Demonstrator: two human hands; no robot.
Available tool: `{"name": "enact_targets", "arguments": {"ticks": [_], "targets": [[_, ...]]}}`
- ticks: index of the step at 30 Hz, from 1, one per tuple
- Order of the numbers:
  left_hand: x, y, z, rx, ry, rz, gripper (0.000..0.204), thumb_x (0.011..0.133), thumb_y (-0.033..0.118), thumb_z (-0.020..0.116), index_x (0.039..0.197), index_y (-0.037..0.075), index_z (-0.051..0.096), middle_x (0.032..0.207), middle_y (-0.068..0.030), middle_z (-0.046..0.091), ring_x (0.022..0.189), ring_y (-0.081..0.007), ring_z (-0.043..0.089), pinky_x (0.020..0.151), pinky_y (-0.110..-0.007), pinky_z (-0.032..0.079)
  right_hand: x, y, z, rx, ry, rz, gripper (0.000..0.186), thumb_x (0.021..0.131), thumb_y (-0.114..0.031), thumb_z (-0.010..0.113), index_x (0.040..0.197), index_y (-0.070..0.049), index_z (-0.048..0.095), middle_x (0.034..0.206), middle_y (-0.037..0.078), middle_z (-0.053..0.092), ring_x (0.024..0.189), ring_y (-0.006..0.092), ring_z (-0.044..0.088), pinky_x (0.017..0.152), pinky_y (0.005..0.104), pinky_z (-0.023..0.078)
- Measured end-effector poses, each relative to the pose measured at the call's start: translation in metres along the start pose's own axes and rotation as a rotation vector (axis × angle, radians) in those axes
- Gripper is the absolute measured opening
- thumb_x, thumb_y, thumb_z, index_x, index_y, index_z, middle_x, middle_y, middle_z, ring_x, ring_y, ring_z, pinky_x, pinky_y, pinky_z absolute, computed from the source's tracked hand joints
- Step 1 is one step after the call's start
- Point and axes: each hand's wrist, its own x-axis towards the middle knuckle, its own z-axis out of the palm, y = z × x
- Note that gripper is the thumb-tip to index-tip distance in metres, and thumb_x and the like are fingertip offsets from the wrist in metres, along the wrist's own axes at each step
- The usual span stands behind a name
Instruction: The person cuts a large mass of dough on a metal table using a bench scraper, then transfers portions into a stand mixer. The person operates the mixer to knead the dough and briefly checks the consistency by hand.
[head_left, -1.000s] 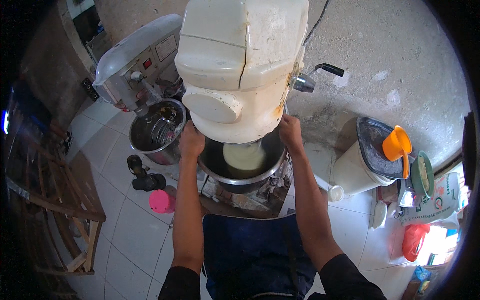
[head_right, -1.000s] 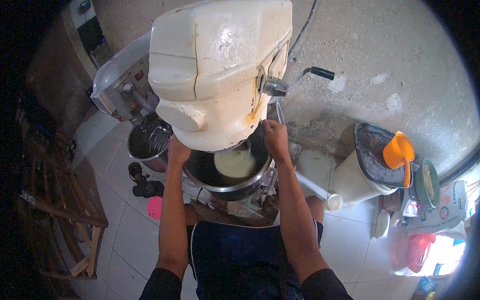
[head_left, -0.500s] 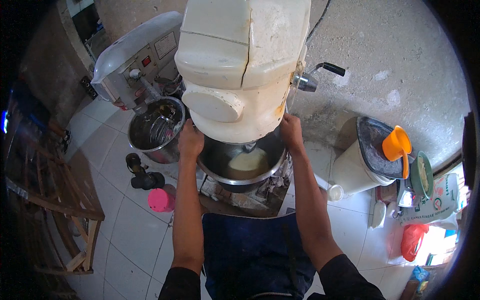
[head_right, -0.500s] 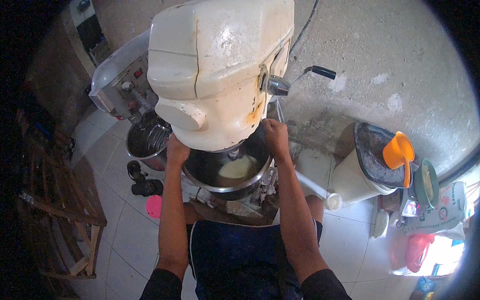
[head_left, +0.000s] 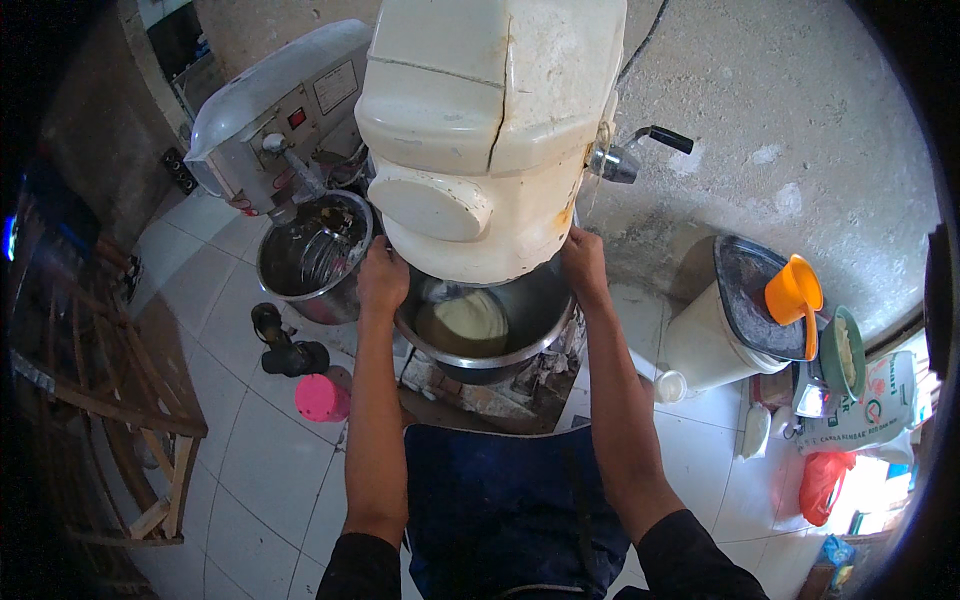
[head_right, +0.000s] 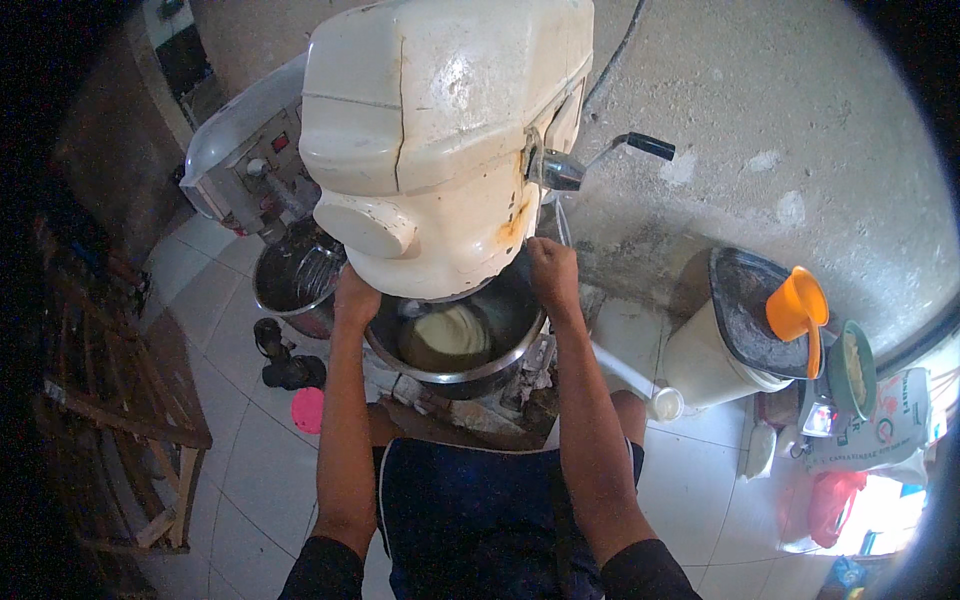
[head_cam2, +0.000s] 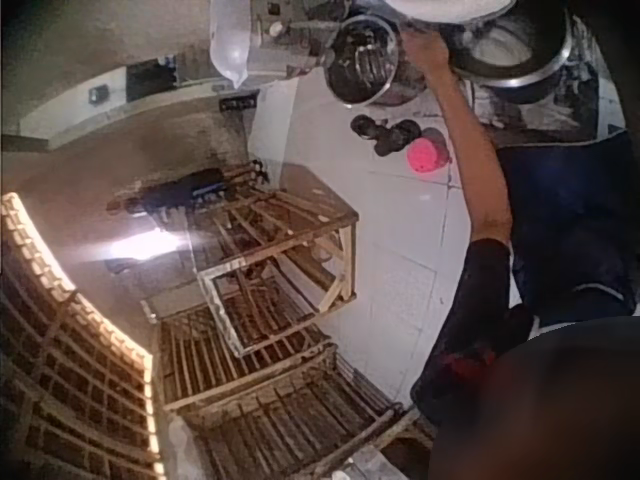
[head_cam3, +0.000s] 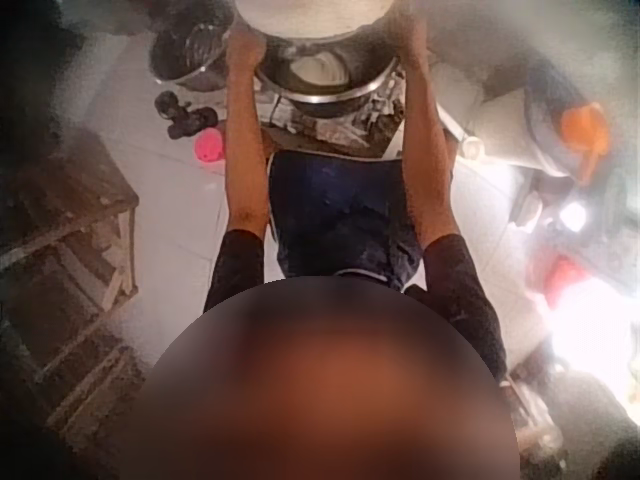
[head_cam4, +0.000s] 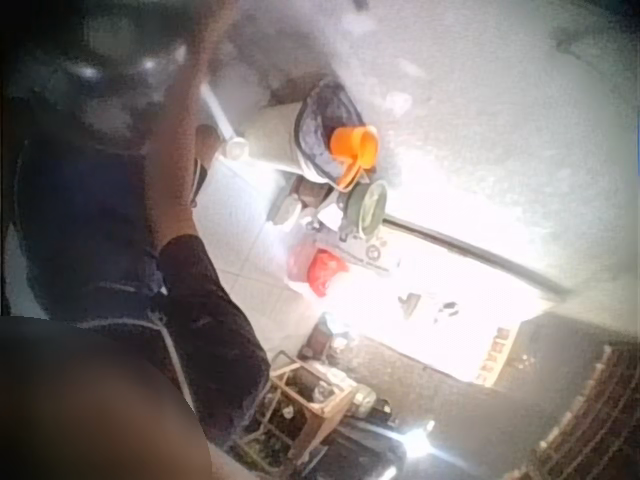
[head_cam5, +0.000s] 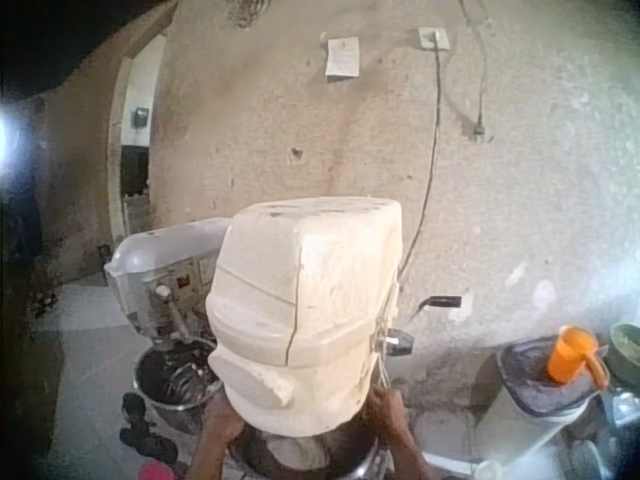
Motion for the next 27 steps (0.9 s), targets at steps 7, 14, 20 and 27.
{"name": "enact_targets", "arguments": {"ticks": [7,14,20,27], "targets": [[-0.007,0.012,-0.005,-0.02,0.01,-0.063,0.049,0.094,0.031,0.051,0.136,0.004,0.05,0.126,-0.0243,0.061,0.116,-0.0428,0.058,0.098,-0.052,0.045,-0.001,-0.003,-0.002,0.003,0.015,-0.018,0.032,0.092,-0.023,0.056,0.086,0.008,0.061,0.059,0.014,0.048,0.061,0.0121,0.045,0.059,0.0376,0.043],[-0.009,0.017,-0.007,0.009,0.05,-0.081,0.043,0.094,0.029,0.051,0.129,0.005,0.054,0.121,-0.0238,0.063,0.113,-0.0437,0.059,0.095,-0.053,0.046,-0.002,-0.002,0.0,0.03,0.015,0.042,0.035,0.093,-0.026,0.056,0.083,0.008,0.059,0.059,0.015,0.048,0.06,0.0131,0.044,0.059,0.0389,0.043],[-0.008,0.009,-0.003,-0.054,0.045,-0.008,0.045,0.095,0.029,0.05,0.132,0.005,0.052,0.118,-0.0264,0.063,0.112,-0.0461,0.058,0.095,-0.054,0.045,-0.003,-0.005,-0.004,-0.033,-0.002,0.009,0.035,0.093,-0.025,0.056,0.082,0.008,0.058,0.06,0.016,0.048,0.06,0.0135,0.045,0.059,0.0387,0.043],[-0.003,0.004,0.002,-0.012,0.072,0.045,0.039,0.095,0.028,0.049,0.125,0.004,0.056,0.117,-0.0261,0.064,0.111,-0.045,0.059,0.093,-0.055,0.046,-0.003,-0.007,-0.003,-0.007,0.002,0.033,0.033,0.093,-0.023,0.056,0.084,0.008,0.059,0.06,0.015,0.047,0.062,0.013,0.044,0.061,0.0378,0.043]]}}
